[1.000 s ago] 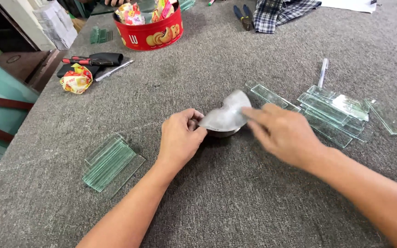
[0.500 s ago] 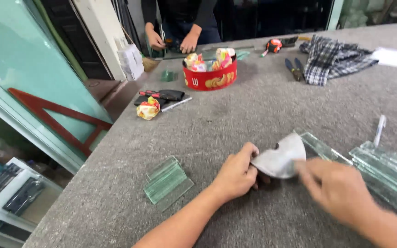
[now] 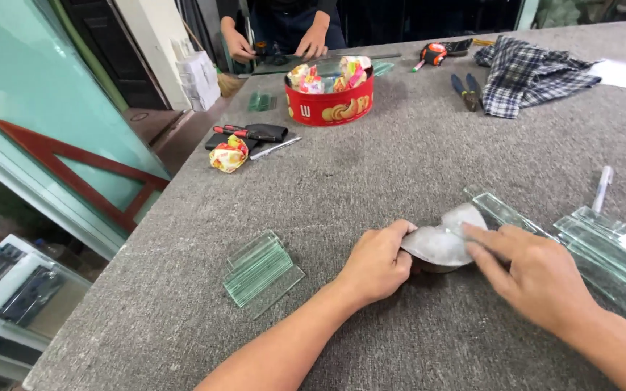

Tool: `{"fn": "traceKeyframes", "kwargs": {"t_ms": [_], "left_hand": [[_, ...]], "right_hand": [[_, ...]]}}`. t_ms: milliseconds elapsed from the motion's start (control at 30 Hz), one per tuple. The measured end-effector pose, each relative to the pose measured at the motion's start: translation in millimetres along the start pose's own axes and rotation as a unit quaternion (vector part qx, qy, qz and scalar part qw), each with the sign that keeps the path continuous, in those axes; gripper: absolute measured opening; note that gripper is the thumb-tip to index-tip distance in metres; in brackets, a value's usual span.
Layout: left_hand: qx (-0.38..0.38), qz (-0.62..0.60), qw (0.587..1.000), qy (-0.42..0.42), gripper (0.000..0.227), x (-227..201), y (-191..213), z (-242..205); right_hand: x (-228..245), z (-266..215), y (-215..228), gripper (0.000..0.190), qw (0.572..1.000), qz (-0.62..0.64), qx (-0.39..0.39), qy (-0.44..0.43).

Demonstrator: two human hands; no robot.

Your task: Smoothing the sharp edges of small rectangular glass pieces using a handheld abrasive stone on a workshop table.

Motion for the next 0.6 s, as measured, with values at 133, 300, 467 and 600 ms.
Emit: {"fn": "traceKeyframes", "kwargs": {"t_ms": [133, 300, 467, 600], "left_hand": [[0.001, 0.022, 1.000, 0.005, 0.038, 7.6, 0.9, 2.1], [0.016, 0.018, 1.000, -0.006, 0.036, 10.5, -5.2, -1.3], [0.023, 0.036, 0.999, -0.030, 0.048, 17.8, -13.5, 2.7], [0.035, 0.033, 0.999, 0.002, 0.052, 13.5, -6.1, 6.6]], "right_hand": [[29.8, -8.5, 17.0, 0.043, 0.991, 0.060, -0.050, 0.107], [21.6, -9.7, 18.0, 0.032, 0.996, 0.079, -0.020, 0.036], [14.7, -9.9, 13.9, 0.016, 0.996, 0.081, -0.022, 0.011], [12.8, -6.1, 14.0, 0.020, 0.994, 0.092, -0.037, 0.042]]}}
Point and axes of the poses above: each hand's wrist, its own z-axis towards the middle knuckle, its own y-axis out of the back of the hand, x = y × z, the point moved 10 cm from there along z, towards the middle knuckle, and after that the axes turned 13 degrees about -z, right-handed, at the moved point
